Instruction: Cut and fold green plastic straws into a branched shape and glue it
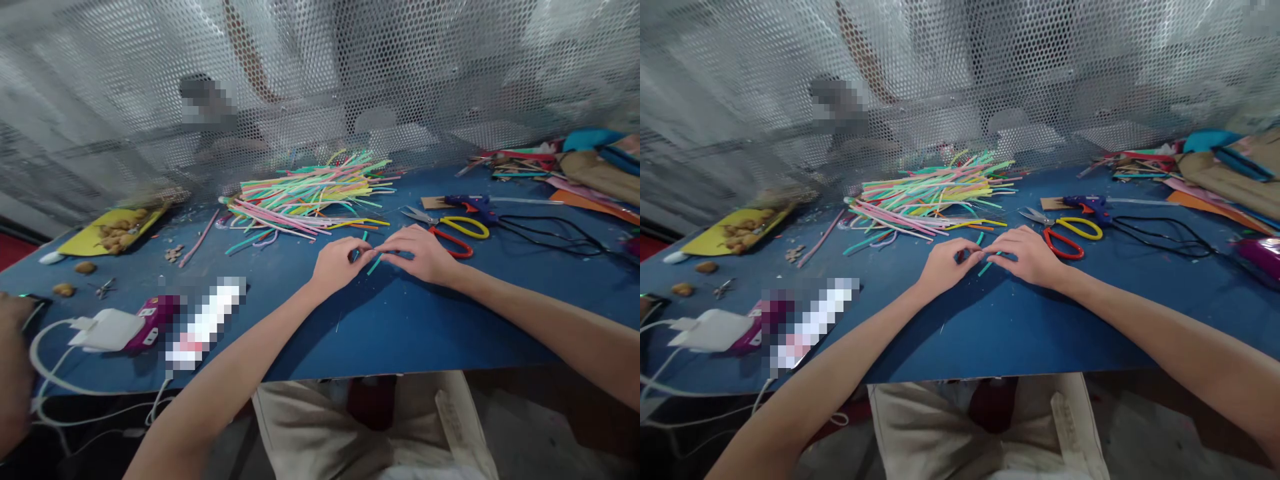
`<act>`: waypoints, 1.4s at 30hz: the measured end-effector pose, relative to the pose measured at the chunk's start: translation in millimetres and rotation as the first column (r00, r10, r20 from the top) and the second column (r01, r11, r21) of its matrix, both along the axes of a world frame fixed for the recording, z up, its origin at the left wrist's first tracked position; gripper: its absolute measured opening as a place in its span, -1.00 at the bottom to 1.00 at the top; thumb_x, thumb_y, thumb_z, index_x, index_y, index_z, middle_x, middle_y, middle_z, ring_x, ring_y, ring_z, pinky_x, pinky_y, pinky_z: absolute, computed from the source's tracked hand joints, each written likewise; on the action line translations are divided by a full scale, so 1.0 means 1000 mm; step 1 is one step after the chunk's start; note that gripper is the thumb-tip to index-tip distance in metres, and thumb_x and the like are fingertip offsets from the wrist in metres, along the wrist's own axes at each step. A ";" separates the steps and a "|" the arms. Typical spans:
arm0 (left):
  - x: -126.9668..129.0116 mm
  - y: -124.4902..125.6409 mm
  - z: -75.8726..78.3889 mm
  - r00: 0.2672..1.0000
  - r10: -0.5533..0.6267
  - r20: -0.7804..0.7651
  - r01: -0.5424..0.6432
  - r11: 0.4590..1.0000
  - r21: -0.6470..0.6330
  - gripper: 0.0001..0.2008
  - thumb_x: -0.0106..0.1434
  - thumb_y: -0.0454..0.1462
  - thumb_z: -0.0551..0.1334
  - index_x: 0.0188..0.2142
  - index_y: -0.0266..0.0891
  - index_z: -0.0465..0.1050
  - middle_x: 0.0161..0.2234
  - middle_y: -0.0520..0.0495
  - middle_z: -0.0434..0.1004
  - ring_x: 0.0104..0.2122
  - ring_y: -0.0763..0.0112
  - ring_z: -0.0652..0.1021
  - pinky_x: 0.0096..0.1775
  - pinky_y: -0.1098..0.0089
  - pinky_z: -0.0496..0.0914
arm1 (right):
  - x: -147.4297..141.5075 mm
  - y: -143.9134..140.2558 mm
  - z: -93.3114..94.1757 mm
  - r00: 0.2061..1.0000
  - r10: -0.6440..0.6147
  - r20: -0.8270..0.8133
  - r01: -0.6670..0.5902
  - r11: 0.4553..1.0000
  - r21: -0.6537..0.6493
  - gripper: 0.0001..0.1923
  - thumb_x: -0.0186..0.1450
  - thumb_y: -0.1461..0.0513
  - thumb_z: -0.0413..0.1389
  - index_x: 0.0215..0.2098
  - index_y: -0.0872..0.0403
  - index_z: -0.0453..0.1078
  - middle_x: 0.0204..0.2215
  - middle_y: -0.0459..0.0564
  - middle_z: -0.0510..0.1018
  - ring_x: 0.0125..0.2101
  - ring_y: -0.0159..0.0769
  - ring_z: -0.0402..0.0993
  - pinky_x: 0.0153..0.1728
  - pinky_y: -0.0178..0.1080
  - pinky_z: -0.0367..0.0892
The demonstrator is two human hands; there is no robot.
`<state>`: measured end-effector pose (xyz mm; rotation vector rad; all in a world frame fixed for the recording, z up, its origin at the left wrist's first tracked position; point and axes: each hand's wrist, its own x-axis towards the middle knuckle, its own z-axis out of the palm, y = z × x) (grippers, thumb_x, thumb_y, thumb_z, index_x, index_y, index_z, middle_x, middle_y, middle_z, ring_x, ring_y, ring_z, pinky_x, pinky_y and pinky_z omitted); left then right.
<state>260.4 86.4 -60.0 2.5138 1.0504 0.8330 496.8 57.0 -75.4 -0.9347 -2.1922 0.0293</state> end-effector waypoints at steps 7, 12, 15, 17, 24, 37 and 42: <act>0.001 -0.004 0.002 1.000 -0.015 -0.021 0.016 0.999 0.028 -0.67 0.39 0.02 0.22 -0.21 -0.14 0.60 -0.32 0.02 0.64 -0.42 0.47 0.49 -0.29 0.40 0.30 | -0.001 -0.004 0.007 0.996 0.045 -0.073 -0.046 0.999 -0.010 -0.87 0.41 0.14 0.18 -0.25 0.00 0.53 -0.31 -0.07 0.68 -0.29 -0.27 0.57 -0.13 -0.13 0.28; -0.002 -0.001 0.002 0.994 -0.030 -0.104 0.038 0.996 0.080 -0.65 0.38 0.06 0.23 -0.21 -0.12 0.61 -0.27 0.02 0.66 -0.36 0.46 0.55 -0.22 0.37 0.28 | -0.002 -0.008 0.007 0.984 0.144 -0.106 -0.158 0.978 -0.140 -0.91 0.40 0.18 0.16 -0.27 0.02 0.45 -0.32 -0.04 0.60 -0.28 -0.27 0.48 -0.14 -0.17 0.33; -0.003 0.001 0.003 0.989 -0.030 -0.144 0.043 0.995 0.089 -0.63 0.38 0.08 0.21 -0.21 -0.12 0.60 -0.26 0.02 0.66 -0.31 0.44 0.58 -0.24 0.38 0.28 | 0.000 -0.008 0.006 0.978 0.165 -0.125 -0.192 0.950 -0.247 -0.90 0.42 0.17 0.12 -0.23 0.03 0.42 -0.29 -0.03 0.55 -0.31 -0.30 0.42 -0.18 -0.22 0.34; -0.003 0.000 0.004 0.984 -0.017 -0.176 0.036 0.994 0.106 -0.59 0.35 0.13 0.22 -0.21 -0.12 0.60 -0.25 0.02 0.66 -0.28 0.41 0.60 -0.27 0.39 0.28 | 0.003 -0.005 0.005 0.978 0.148 -0.149 -0.185 0.942 -0.279 -0.88 0.43 0.16 0.10 -0.23 0.03 0.38 -0.28 -0.02 0.51 -0.32 -0.31 0.39 -0.20 -0.24 0.34; 0.008 -0.018 0.002 0.911 0.045 -0.410 0.000 0.994 0.107 -0.63 0.33 0.13 0.22 -0.16 -0.06 0.53 -0.19 0.03 0.64 -0.26 0.31 0.62 -0.36 0.36 0.28 | 0.024 0.015 -0.002 0.964 -0.073 -0.256 0.018 0.977 -0.212 -0.87 0.46 0.16 0.03 -0.23 0.03 0.31 -0.34 -0.05 0.44 -0.36 -0.31 0.33 -0.30 -0.26 0.25; 0.013 -0.016 -0.004 0.867 0.012 -0.499 -0.031 0.999 -0.030 -0.74 0.46 -0.08 0.10 -0.06 -0.20 0.36 -0.18 -0.15 0.62 -0.20 0.16 0.64 -0.15 0.26 0.45 | 0.039 0.026 -0.009 0.925 -0.290 -0.244 0.255 0.953 -0.166 -0.79 0.48 0.10 -0.02 -0.23 0.02 0.33 -0.45 -0.08 0.44 -0.48 -0.30 0.34 -0.34 -0.20 0.28; 0.009 -0.011 -0.001 0.862 -0.051 -0.504 0.031 0.998 -0.047 -0.83 0.47 -0.20 0.10 -0.08 -0.23 0.36 -0.17 -0.17 0.59 -0.17 0.13 0.63 -0.10 0.21 0.45 | 0.032 0.025 -0.013 0.999 -0.034 -0.026 0.031 0.995 -0.098 -0.51 0.44 0.14 0.03 0.31 -0.03 0.17 -0.02 0.14 0.49 -0.10 -0.09 0.44 0.03 0.02 0.37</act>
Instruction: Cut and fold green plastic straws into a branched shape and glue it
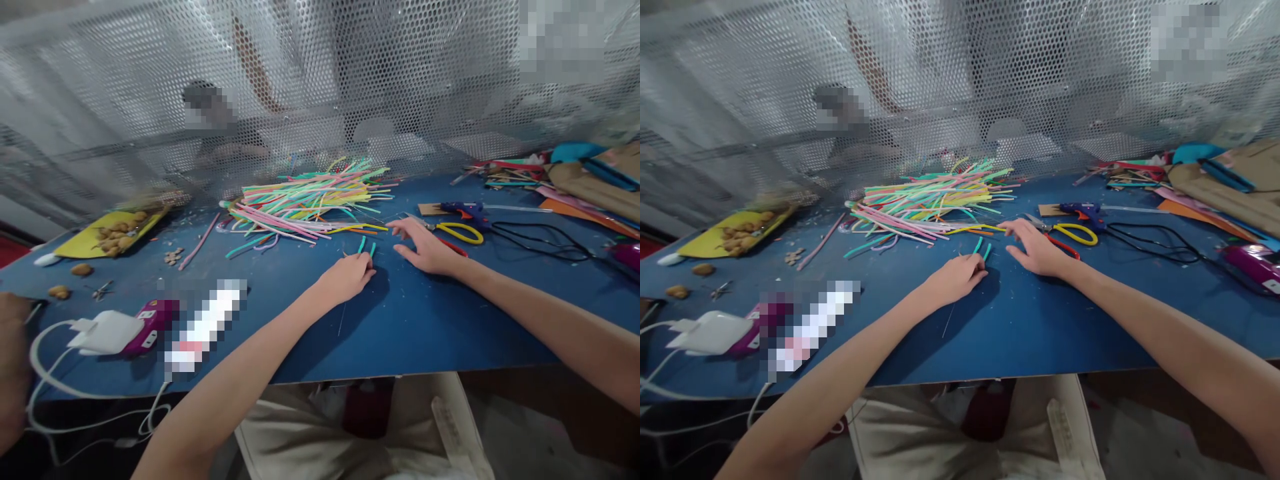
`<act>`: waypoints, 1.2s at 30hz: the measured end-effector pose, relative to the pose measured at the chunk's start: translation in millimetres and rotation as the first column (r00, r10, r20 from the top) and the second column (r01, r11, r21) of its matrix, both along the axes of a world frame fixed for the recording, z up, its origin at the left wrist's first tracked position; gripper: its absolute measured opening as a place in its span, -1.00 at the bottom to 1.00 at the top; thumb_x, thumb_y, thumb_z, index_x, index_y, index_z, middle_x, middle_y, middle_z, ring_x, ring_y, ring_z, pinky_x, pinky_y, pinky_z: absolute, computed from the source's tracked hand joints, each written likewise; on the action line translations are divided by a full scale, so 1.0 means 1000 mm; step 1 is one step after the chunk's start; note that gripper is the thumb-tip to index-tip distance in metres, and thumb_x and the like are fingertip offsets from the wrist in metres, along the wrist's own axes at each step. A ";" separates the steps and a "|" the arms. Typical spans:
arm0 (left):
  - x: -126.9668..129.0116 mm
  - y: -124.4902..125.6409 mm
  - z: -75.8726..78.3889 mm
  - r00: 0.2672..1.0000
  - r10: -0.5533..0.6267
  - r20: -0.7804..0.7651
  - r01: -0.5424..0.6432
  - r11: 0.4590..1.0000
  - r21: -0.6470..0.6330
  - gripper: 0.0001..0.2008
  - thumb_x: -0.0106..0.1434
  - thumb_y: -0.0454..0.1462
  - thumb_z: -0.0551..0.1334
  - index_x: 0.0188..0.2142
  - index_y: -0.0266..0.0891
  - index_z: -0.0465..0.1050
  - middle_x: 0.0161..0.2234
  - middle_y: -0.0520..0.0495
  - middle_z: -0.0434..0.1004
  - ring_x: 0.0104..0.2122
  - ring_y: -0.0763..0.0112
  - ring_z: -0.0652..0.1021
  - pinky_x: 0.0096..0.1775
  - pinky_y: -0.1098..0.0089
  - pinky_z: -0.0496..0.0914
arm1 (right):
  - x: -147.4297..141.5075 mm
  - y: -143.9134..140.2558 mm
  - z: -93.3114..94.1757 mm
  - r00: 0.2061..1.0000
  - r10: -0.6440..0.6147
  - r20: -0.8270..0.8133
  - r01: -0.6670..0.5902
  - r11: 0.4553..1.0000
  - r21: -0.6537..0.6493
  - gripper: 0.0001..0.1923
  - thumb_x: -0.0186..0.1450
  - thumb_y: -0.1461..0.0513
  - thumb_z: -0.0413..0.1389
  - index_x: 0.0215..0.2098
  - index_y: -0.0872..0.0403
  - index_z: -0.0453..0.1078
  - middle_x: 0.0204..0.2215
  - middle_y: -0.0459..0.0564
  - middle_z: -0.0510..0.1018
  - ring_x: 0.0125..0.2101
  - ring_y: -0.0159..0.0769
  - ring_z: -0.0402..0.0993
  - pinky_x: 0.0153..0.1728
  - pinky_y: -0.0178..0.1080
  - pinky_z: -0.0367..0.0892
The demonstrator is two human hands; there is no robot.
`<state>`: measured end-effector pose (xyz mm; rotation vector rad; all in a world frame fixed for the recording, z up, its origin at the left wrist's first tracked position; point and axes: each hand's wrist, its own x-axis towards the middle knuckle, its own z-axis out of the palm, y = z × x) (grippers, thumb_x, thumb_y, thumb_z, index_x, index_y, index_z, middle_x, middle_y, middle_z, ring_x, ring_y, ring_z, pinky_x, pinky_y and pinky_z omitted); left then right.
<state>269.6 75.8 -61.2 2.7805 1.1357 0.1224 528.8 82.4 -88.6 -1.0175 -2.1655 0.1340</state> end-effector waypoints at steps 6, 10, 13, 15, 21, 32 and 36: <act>0.006 -0.009 -0.003 0.983 0.179 -0.027 -0.176 0.980 0.089 -0.77 0.45 -0.18 0.10 -0.08 -0.30 0.39 -0.09 -0.30 0.51 -0.18 0.09 0.62 -0.16 0.21 0.46 | -0.015 -0.009 -0.003 0.948 0.174 0.268 -0.151 0.983 -0.103 -0.40 0.49 0.08 -0.04 0.45 0.00 0.08 0.32 0.18 0.34 0.27 0.07 0.22 0.25 0.20 0.13; 0.009 -0.013 -0.002 0.980 0.161 -0.120 -0.146 0.982 0.119 -0.77 0.46 -0.26 0.06 -0.09 -0.33 0.44 -0.12 -0.31 0.52 -0.16 0.09 0.62 -0.15 0.21 0.45 | -0.015 -0.008 -0.006 0.933 0.163 0.321 -0.137 0.985 -0.101 -0.45 0.49 0.03 -0.04 0.37 0.05 0.25 0.25 0.18 0.45 0.20 0.09 0.28 0.18 0.19 0.18; 0.010 -0.015 0.002 0.978 0.168 -0.127 -0.145 0.975 0.170 -0.76 0.48 -0.25 0.04 -0.08 -0.29 0.44 -0.13 -0.29 0.54 -0.15 0.09 0.62 -0.23 0.25 0.44 | -0.015 -0.007 -0.004 0.925 0.178 0.334 -0.163 0.984 -0.074 -0.52 0.50 0.04 -0.05 0.25 0.07 0.41 0.13 0.16 0.56 0.11 0.02 0.39 0.13 0.11 0.24; 0.010 -0.016 0.006 0.977 0.193 -0.089 -0.172 0.965 0.196 -0.74 0.51 -0.23 0.00 -0.05 -0.26 0.43 -0.16 -0.26 0.57 -0.15 0.11 0.62 -0.27 0.29 0.41 | -0.016 -0.008 0.000 0.926 0.196 0.324 -0.192 0.980 -0.045 -0.56 0.51 0.07 -0.07 0.19 0.06 0.46 0.04 0.15 0.61 0.03 -0.04 0.46 0.09 0.05 0.29; 0.003 -0.013 0.016 0.996 0.086 0.035 -0.092 0.963 0.252 -0.71 0.52 -0.10 0.03 0.09 -0.09 0.40 -0.16 -0.13 0.64 -0.14 0.21 0.61 -0.35 0.36 0.28 | -0.014 -0.011 0.010 0.944 0.087 0.320 -0.117 0.990 0.076 -0.64 0.50 0.14 -0.04 0.00 0.06 0.58 -0.21 0.12 0.68 -0.19 -0.11 0.52 -0.10 -0.06 0.33; -0.021 0.021 0.014 0.964 -0.044 0.261 -0.031 0.961 0.276 -0.65 0.51 -0.06 0.05 -0.07 -0.04 0.60 -0.08 0.02 0.69 -0.10 0.33 0.58 -0.02 0.34 0.35 | 0.010 -0.009 0.021 0.987 -0.017 0.158 0.025 0.999 -0.044 -0.72 0.44 0.14 0.05 -0.10 -0.01 0.60 -0.22 0.00 0.72 -0.25 -0.17 0.61 -0.16 -0.13 0.40; -0.027 0.033 0.007 0.955 0.032 0.296 -0.092 0.977 0.191 -0.75 0.46 -0.11 0.14 -0.11 -0.04 0.60 -0.10 0.03 0.69 -0.13 0.35 0.60 -0.06 0.38 0.37 | 0.015 -0.011 0.029 0.986 -0.130 0.102 0.146 0.974 -0.172 -0.72 0.42 0.04 0.08 -0.13 -0.01 0.57 -0.52 -0.11 0.63 -0.57 -0.30 0.46 -0.39 -0.21 0.29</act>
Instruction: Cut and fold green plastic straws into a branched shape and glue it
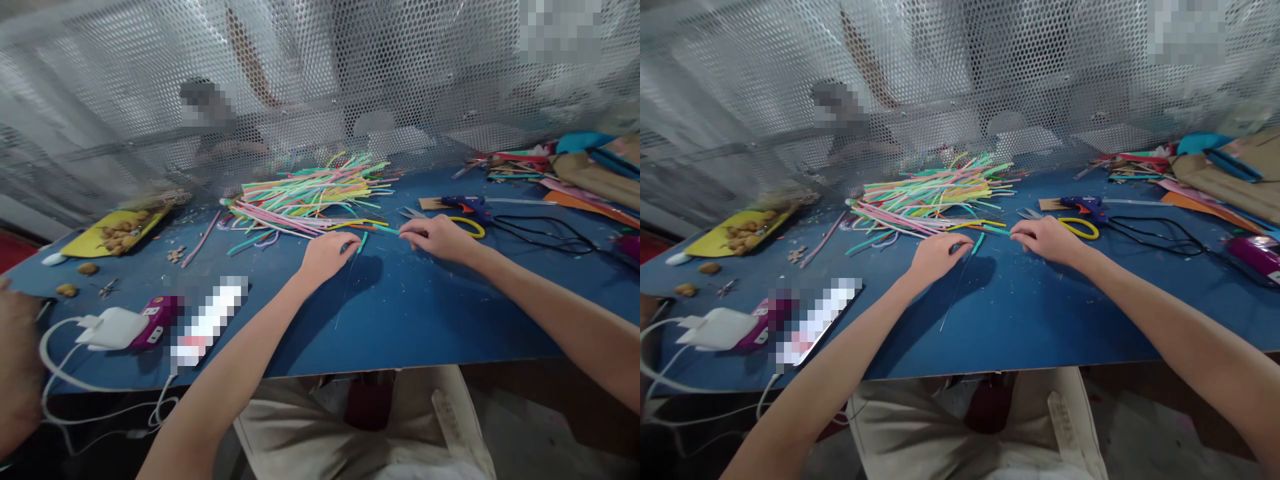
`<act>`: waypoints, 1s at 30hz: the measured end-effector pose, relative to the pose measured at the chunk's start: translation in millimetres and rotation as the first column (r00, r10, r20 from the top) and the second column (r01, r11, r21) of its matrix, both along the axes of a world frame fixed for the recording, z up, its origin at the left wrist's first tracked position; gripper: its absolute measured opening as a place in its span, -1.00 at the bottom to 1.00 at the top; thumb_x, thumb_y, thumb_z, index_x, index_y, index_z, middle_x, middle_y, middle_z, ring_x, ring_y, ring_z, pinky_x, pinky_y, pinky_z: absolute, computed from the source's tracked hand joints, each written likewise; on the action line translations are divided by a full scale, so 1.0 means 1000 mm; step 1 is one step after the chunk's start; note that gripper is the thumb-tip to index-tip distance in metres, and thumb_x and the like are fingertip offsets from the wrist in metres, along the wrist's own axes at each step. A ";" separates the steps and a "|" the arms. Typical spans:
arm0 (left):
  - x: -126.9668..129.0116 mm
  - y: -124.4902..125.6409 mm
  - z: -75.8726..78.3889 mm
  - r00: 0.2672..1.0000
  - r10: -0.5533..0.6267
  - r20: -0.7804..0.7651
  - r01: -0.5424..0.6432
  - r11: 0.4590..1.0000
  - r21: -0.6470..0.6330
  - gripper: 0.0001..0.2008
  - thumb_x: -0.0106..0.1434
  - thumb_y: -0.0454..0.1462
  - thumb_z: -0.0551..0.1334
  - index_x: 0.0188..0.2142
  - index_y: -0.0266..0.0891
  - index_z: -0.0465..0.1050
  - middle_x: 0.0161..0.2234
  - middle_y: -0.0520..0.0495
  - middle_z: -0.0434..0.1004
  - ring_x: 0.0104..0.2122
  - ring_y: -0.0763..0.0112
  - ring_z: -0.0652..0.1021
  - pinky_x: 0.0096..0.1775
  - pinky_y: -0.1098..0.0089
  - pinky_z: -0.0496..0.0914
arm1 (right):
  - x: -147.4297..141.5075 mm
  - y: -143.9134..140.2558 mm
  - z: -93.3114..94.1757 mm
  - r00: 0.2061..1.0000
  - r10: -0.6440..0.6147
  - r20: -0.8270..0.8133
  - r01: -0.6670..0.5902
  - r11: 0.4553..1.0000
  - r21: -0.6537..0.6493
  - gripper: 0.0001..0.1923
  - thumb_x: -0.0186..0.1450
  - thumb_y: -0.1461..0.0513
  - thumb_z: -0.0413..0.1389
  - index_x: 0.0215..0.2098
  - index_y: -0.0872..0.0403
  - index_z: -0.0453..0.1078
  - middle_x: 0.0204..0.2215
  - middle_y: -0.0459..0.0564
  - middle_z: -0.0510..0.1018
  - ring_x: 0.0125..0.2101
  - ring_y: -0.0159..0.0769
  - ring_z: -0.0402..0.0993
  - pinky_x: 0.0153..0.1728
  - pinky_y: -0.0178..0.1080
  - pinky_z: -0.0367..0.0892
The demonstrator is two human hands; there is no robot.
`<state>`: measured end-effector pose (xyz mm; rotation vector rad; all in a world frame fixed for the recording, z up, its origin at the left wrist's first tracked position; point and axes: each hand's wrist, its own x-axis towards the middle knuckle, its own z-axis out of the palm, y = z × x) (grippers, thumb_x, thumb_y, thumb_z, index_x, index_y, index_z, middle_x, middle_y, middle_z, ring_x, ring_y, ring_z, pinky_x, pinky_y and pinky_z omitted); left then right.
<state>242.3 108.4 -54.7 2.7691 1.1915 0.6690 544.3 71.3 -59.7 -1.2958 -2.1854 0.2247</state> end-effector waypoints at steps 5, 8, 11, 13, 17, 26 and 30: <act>-0.005 0.012 -0.006 0.999 0.054 -0.006 -0.054 0.994 -0.099 -0.77 0.41 -0.14 0.17 -0.19 -0.09 0.61 -0.25 0.05 0.69 -0.33 0.39 0.58 -0.28 0.40 0.33 | 0.001 -0.001 0.004 0.996 -0.081 0.023 0.082 0.997 -0.015 -0.72 0.43 0.01 0.06 -0.15 0.01 0.46 -0.65 -0.18 0.50 -0.66 -0.33 0.27 -0.43 -0.22 0.13; -0.007 0.018 -0.008 0.997 0.068 0.022 -0.065 0.992 -0.107 -0.77 0.41 -0.14 0.16 -0.18 -0.11 0.60 -0.25 0.03 0.69 -0.31 0.36 0.57 -0.23 0.38 0.36 | 0.000 -0.001 0.001 0.999 -0.043 0.023 0.044 0.999 -0.024 -0.73 0.44 0.00 0.06 -0.12 0.01 0.42 -0.61 -0.16 0.52 -0.63 -0.31 0.31 -0.41 -0.23 0.14; -0.010 0.025 -0.011 0.996 0.080 0.050 -0.077 0.995 -0.061 -0.77 0.40 -0.15 0.16 -0.12 -0.13 0.58 -0.19 0.00 0.68 -0.19 0.30 0.58 -0.08 0.33 0.39 | 0.000 0.000 -0.002 1.000 0.031 0.004 -0.031 0.999 -0.045 -0.73 0.45 0.04 0.04 -0.02 0.01 0.37 -0.55 -0.13 0.56 -0.56 -0.28 0.40 -0.39 -0.23 0.19; -0.013 0.029 -0.013 0.993 0.097 0.065 -0.096 0.995 -0.020 -0.75 0.40 -0.16 0.17 -0.06 -0.16 0.56 -0.09 -0.04 0.65 -0.06 0.27 0.56 0.06 0.29 0.36 | -0.001 0.000 -0.003 0.997 0.083 -0.003 -0.083 0.995 -0.056 -0.72 0.45 0.08 0.03 0.04 0.02 0.35 -0.49 -0.11 0.57 -0.51 -0.27 0.43 -0.38 -0.23 0.23; -0.020 0.040 -0.014 0.981 0.187 0.058 -0.189 0.981 0.038 -0.71 0.41 -0.15 0.16 0.02 -0.19 0.51 0.03 -0.11 0.59 0.07 0.21 0.50 0.16 0.26 0.31 | -0.003 0.000 -0.003 0.983 0.179 -0.034 -0.181 0.977 -0.110 -0.69 0.43 0.10 0.05 0.08 0.03 0.35 -0.39 -0.06 0.59 -0.44 -0.27 0.47 -0.35 -0.23 0.30; -0.045 0.091 0.020 0.907 0.409 -0.101 -0.391 0.906 0.162 -0.67 0.42 -0.21 0.08 0.06 -0.24 0.47 0.11 -0.24 0.48 0.13 0.07 0.40 0.17 0.15 0.24 | -0.007 -0.004 -0.005 0.958 0.288 -0.004 -0.283 0.939 -0.196 -0.58 0.46 0.09 0.03 0.24 0.02 0.30 -0.29 -0.03 0.63 -0.33 -0.23 0.52 -0.25 -0.21 0.34; -0.045 0.114 0.029 0.889 0.433 -0.150 -0.402 0.894 0.197 -0.66 0.39 -0.22 0.10 0.08 -0.24 0.49 0.21 -0.24 0.37 0.17 0.04 0.35 0.19 0.13 0.21 | -0.007 -0.002 -0.005 0.951 0.308 -0.022 -0.306 0.931 -0.199 -0.55 0.45 0.09 0.05 0.26 0.00 0.29 -0.26 -0.03 0.65 -0.30 -0.22 0.54 -0.21 -0.20 0.36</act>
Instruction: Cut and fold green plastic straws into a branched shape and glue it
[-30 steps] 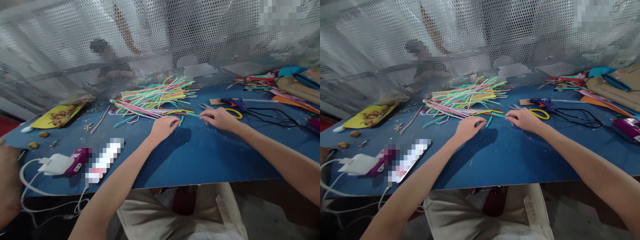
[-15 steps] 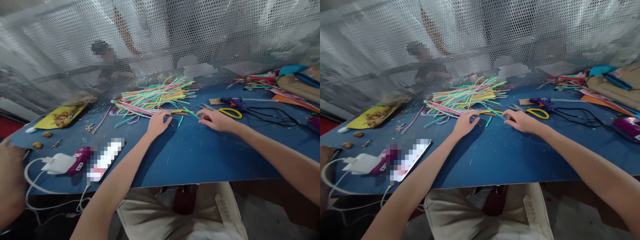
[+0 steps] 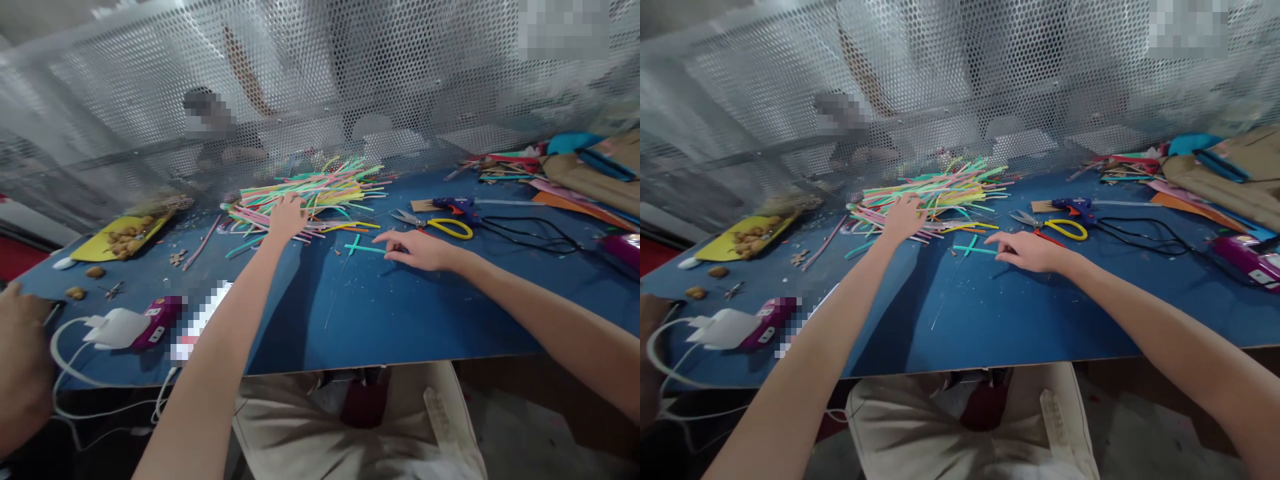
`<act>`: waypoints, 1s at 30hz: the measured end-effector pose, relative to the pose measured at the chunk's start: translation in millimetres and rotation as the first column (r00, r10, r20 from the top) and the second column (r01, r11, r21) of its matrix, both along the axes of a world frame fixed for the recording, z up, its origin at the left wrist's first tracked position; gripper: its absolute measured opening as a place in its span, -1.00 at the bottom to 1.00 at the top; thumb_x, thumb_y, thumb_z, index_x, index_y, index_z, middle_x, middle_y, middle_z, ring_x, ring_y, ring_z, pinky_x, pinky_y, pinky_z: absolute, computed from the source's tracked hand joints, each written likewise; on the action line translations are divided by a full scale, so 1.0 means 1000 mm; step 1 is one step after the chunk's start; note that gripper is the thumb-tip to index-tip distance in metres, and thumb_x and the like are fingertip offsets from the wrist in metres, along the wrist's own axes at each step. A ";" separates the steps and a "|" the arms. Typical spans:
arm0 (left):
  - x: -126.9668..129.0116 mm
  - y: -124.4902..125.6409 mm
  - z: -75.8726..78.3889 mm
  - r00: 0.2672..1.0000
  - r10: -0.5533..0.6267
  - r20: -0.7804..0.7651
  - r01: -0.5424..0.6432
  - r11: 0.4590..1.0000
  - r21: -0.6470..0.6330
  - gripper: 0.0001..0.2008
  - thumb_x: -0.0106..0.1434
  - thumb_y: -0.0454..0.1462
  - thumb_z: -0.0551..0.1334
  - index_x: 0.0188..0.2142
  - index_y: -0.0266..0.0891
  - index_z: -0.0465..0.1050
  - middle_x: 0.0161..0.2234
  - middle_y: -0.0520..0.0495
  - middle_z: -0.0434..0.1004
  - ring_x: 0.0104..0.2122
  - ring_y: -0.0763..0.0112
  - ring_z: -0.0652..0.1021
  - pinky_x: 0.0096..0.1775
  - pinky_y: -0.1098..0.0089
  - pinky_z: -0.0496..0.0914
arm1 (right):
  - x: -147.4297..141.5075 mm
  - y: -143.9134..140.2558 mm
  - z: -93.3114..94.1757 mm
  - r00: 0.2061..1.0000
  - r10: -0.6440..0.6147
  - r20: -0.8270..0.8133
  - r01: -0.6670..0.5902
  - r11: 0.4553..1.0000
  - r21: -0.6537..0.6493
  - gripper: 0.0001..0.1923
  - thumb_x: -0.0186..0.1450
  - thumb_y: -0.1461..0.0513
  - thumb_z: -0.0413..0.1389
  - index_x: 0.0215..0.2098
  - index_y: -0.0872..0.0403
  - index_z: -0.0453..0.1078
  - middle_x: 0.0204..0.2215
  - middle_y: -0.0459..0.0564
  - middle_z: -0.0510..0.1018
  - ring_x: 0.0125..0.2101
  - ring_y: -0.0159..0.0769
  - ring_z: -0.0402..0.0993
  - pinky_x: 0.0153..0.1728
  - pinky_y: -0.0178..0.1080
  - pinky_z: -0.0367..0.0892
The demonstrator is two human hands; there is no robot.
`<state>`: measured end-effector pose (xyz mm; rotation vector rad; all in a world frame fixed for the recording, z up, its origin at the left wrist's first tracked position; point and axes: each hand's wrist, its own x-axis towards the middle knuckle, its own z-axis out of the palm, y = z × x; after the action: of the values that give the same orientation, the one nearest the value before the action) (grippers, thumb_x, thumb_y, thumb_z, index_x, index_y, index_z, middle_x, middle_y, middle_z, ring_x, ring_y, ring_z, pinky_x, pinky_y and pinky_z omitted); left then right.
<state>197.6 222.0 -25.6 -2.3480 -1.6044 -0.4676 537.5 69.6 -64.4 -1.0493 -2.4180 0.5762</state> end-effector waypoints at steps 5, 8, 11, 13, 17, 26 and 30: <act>0.015 0.012 -0.006 0.996 0.047 -0.074 -0.051 0.997 -0.062 -0.74 0.38 -0.19 0.14 -0.13 -0.25 0.57 0.04 -0.27 0.51 0.12 -0.03 0.38 0.19 0.03 0.16 | 0.003 0.004 -0.001 1.000 -0.012 0.002 0.012 1.000 0.000 -0.55 0.43 0.11 0.06 0.25 0.02 0.32 -0.27 -0.03 0.65 -0.31 -0.23 0.53 -0.21 -0.21 0.34; 0.022 0.016 -0.007 0.988 0.045 -0.148 -0.057 0.995 -0.080 -0.78 0.34 -0.23 0.18 -0.15 -0.23 0.59 -0.01 -0.27 0.57 0.10 -0.03 0.43 0.17 0.02 0.15 | 0.004 0.004 -0.001 1.000 -0.021 0.000 0.021 1.000 -0.007 -0.54 0.43 0.11 0.06 0.25 0.02 0.33 -0.27 -0.02 0.65 -0.32 -0.24 0.52 -0.22 -0.22 0.32; 0.022 0.017 -0.003 0.985 0.077 -0.152 -0.082 0.996 -0.030 -0.75 0.35 -0.28 0.13 -0.17 -0.23 0.59 -0.09 -0.29 0.62 0.05 -0.04 0.48 0.17 -0.02 0.10 | 0.004 0.004 0.000 1.000 -0.017 0.014 0.018 1.000 -0.025 -0.53 0.43 0.10 0.06 0.27 0.02 0.31 -0.25 -0.01 0.66 -0.31 -0.24 0.53 -0.22 -0.23 0.32; 0.019 0.017 0.003 0.987 0.102 -0.122 -0.098 0.994 0.038 -0.71 0.37 -0.27 0.07 -0.14 -0.24 0.58 -0.11 -0.31 0.63 0.03 -0.06 0.50 0.18 -0.07 0.05 | 0.004 0.004 0.000 0.999 -0.017 0.032 0.018 0.999 -0.031 -0.55 0.44 0.11 0.05 0.26 0.01 0.31 -0.24 -0.01 0.66 -0.30 -0.23 0.53 -0.21 -0.23 0.31; 0.007 0.013 0.021 0.989 0.141 0.044 -0.146 0.979 0.142 -0.67 0.42 -0.22 0.02 -0.01 -0.20 0.52 -0.11 -0.30 0.63 0.02 -0.04 0.52 0.17 -0.05 0.08 | 0.002 0.005 0.001 0.995 -0.089 0.044 0.088 0.996 0.014 -0.68 0.43 0.13 0.04 0.10 0.02 0.43 -0.24 -0.01 0.67 -0.27 -0.21 0.55 -0.18 -0.22 0.32; -0.009 0.041 0.104 0.620 -0.294 0.727 -0.045 0.912 0.408 -0.82 0.43 -0.29 0.23 -0.09 -0.42 0.39 -0.18 -0.10 0.62 -0.18 0.43 0.57 0.02 0.37 0.36 | -0.002 0.002 0.005 0.967 -0.232 -0.108 0.240 0.968 0.069 -0.79 0.38 0.15 0.08 -0.18 0.04 0.54 -0.32 -0.03 0.66 -0.36 -0.29 0.52 -0.25 -0.24 0.33; -0.001 0.044 0.154 0.290 -0.476 0.830 -0.104 0.846 0.522 -0.85 0.52 -0.33 0.07 -0.06 -0.45 0.25 -0.22 -0.02 0.53 -0.27 0.66 0.51 -0.24 0.63 0.33 | -0.004 -0.002 0.007 0.910 -0.357 -0.212 0.366 0.931 0.002 -0.77 0.35 0.09 0.14 -0.26 0.05 0.56 -0.43 -0.04 0.63 -0.45 -0.28 0.49 -0.34 -0.23 0.32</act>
<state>196.3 266.0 128.2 -1.8011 -1.1572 -2.4120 533.1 67.6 -57.9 -1.3087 -1.9799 0.4768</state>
